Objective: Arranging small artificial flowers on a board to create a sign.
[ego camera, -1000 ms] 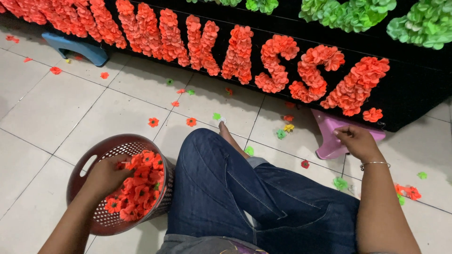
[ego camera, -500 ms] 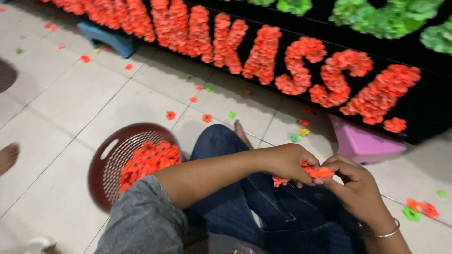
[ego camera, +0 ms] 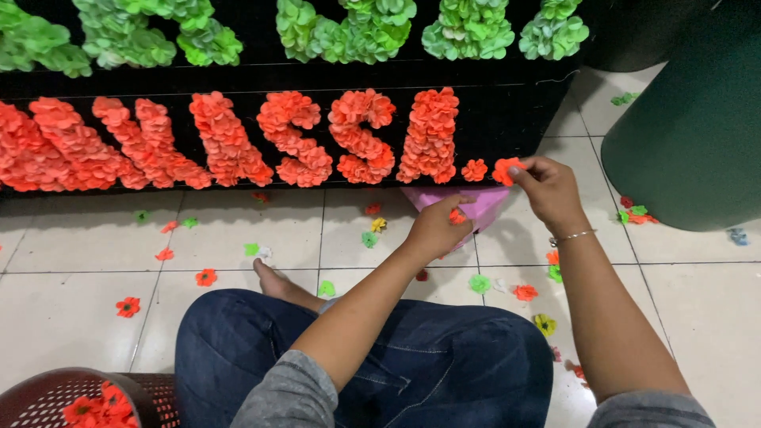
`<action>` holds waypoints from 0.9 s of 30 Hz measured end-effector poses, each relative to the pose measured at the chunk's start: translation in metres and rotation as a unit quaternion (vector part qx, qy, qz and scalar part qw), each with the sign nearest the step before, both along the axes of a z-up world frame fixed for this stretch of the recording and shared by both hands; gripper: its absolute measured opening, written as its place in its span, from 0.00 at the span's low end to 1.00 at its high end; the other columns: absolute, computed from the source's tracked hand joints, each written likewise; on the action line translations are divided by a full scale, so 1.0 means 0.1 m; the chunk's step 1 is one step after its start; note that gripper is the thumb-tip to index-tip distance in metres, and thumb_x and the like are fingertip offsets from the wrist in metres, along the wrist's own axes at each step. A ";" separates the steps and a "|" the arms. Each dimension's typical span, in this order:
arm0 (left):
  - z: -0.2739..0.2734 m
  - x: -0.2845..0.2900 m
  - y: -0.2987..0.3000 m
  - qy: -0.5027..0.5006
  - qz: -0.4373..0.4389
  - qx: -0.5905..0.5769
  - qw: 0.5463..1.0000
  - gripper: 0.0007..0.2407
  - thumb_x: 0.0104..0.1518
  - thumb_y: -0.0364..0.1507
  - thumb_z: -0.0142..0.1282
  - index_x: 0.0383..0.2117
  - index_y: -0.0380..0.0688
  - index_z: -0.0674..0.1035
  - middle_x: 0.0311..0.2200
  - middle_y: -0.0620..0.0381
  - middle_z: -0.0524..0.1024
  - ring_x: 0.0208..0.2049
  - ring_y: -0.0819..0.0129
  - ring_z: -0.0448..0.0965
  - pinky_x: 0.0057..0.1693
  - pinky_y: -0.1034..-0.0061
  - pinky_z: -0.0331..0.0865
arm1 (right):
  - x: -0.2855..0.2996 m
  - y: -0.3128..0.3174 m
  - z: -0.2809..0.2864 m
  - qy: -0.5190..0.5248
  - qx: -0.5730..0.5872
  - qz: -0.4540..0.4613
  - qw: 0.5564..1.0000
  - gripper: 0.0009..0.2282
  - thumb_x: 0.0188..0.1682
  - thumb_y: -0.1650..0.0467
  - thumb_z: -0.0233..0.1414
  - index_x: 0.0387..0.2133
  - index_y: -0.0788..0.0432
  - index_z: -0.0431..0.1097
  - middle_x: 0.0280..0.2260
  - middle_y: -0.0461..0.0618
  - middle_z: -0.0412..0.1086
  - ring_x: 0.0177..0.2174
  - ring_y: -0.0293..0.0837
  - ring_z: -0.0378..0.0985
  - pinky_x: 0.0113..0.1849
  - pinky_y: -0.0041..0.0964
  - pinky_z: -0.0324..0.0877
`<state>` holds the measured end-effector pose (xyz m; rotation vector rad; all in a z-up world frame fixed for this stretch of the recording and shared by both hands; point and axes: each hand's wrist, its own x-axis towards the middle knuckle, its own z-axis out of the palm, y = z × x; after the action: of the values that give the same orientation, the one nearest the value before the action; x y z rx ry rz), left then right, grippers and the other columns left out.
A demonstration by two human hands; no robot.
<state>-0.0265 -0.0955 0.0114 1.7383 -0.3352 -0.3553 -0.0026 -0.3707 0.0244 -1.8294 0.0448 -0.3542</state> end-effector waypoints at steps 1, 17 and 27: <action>0.01 0.08 -0.06 -0.116 -0.030 0.138 0.983 0.27 0.64 0.34 0.65 0.73 0.58 0.79 0.43 0.49 0.88 0.50 0.46 0.91 0.55 0.50 0.86 | 0.12 0.05 0.01 -0.009 -0.029 0.015 0.999 0.05 0.61 0.72 0.72 0.41 0.60 0.84 0.45 0.55 0.84 0.46 0.43 0.85 0.55 0.42 0.78; -0.16 0.40 -0.19 -0.110 -0.042 0.187 0.975 0.32 0.65 0.31 0.64 0.79 0.55 0.71 0.44 0.43 0.87 0.52 0.39 0.90 0.55 0.45 0.85 | 0.71 0.26 -0.01 -0.020 -0.413 -0.006 0.910 0.03 0.57 0.68 0.71 0.37 0.52 0.87 0.31 0.52 0.84 0.38 0.60 0.88 0.44 0.54 0.79; -0.09 0.15 -0.16 0.181 0.101 -0.265 0.942 0.15 0.77 0.38 0.61 0.56 0.37 0.81 0.30 0.41 0.84 0.21 0.63 0.85 0.20 0.73 0.79 | 0.17 0.37 0.15 0.079 -0.164 0.121 0.976 0.11 0.51 0.70 0.73 0.45 0.58 0.85 0.36 0.53 0.82 0.35 0.47 0.80 0.39 0.43 0.72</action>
<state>-0.0118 -0.1116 0.0024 1.1342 0.0216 -0.3859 0.0140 -0.3340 0.0398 -2.1588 -0.1333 -0.0425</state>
